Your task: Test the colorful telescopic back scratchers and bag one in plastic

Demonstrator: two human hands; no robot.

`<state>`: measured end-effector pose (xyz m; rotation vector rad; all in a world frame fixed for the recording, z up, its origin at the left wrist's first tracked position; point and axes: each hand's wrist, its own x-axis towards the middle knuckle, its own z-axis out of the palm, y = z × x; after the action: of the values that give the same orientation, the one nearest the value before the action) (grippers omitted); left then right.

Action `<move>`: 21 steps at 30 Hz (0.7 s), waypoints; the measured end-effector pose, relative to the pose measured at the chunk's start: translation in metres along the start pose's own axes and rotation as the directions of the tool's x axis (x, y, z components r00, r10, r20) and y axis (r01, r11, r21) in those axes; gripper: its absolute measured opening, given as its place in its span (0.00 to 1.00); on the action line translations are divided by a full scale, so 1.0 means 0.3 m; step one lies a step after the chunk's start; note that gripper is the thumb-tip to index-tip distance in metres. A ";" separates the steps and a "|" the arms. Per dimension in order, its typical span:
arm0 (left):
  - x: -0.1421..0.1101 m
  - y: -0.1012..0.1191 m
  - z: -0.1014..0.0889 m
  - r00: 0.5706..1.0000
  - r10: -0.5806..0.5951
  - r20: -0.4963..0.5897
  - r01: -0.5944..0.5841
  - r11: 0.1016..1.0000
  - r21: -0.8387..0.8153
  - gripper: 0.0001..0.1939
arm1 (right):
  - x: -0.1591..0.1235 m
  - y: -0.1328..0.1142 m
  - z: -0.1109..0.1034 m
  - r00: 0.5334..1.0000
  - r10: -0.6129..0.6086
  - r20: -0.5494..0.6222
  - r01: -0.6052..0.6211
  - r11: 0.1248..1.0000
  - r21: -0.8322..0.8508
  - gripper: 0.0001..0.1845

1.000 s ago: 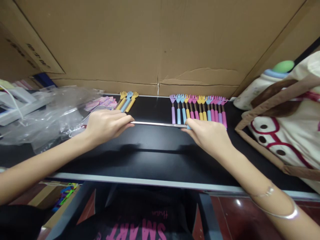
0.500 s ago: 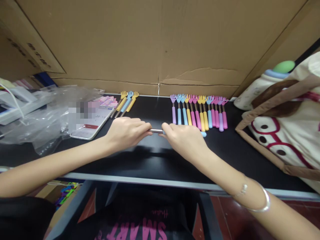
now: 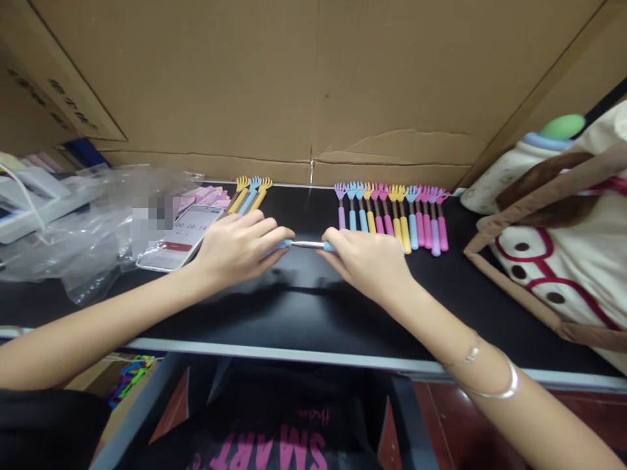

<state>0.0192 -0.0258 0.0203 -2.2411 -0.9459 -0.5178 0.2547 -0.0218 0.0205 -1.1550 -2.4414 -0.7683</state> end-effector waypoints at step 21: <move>-0.031 -0.062 0.053 0.991 0.100 -0.084 -0.105 0.993 -0.050 0.14 | -0.038 0.069 0.034 1.000 0.006 0.026 -0.007 0.999 0.048 0.23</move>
<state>0.0009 -0.0095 0.0111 -2.2849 -0.7796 -0.5891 0.2774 -0.0117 0.0132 -1.1611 -2.4617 -0.6933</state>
